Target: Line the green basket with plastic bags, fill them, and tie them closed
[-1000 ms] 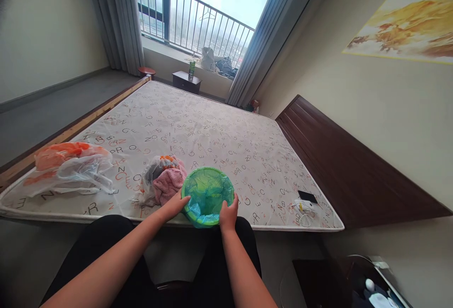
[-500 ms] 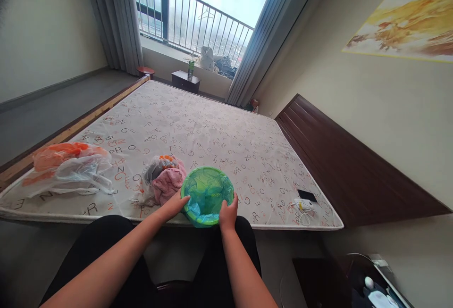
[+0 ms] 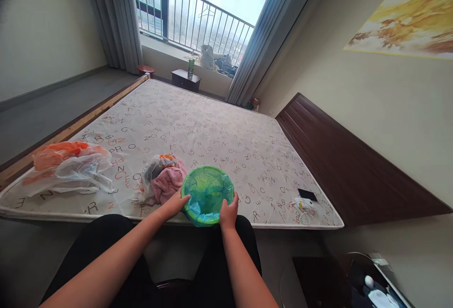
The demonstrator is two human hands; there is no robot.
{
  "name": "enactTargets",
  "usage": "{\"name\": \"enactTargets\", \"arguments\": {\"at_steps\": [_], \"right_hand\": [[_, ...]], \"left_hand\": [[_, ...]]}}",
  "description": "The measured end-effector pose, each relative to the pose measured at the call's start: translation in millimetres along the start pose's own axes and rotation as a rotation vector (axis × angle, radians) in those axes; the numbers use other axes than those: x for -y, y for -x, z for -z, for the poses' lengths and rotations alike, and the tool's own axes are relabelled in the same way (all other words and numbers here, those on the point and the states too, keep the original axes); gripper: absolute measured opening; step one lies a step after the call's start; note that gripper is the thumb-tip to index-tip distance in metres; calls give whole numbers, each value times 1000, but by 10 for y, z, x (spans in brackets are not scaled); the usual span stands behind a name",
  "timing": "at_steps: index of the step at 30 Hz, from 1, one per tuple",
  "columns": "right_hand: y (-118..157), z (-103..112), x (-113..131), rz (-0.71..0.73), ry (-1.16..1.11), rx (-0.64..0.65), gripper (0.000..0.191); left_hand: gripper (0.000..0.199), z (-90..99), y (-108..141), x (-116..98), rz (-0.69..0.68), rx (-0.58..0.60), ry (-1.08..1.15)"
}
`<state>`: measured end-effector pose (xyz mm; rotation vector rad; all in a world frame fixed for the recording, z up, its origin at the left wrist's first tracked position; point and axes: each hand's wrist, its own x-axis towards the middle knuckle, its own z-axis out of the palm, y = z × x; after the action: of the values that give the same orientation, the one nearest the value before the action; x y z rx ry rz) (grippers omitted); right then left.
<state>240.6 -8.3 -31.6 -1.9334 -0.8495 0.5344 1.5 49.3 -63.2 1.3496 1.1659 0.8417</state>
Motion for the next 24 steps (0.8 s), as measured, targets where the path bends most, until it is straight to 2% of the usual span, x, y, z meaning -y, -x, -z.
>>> {"name": "enactTargets", "arguments": {"at_steps": [12, 24], "right_hand": [[19, 24, 35, -30, 23, 23, 79], [2, 19, 9, 19, 71, 11, 77]], "left_hand": [[61, 25, 31, -89, 25, 23, -39], [60, 30, 36, -122, 27, 20, -52]]}}
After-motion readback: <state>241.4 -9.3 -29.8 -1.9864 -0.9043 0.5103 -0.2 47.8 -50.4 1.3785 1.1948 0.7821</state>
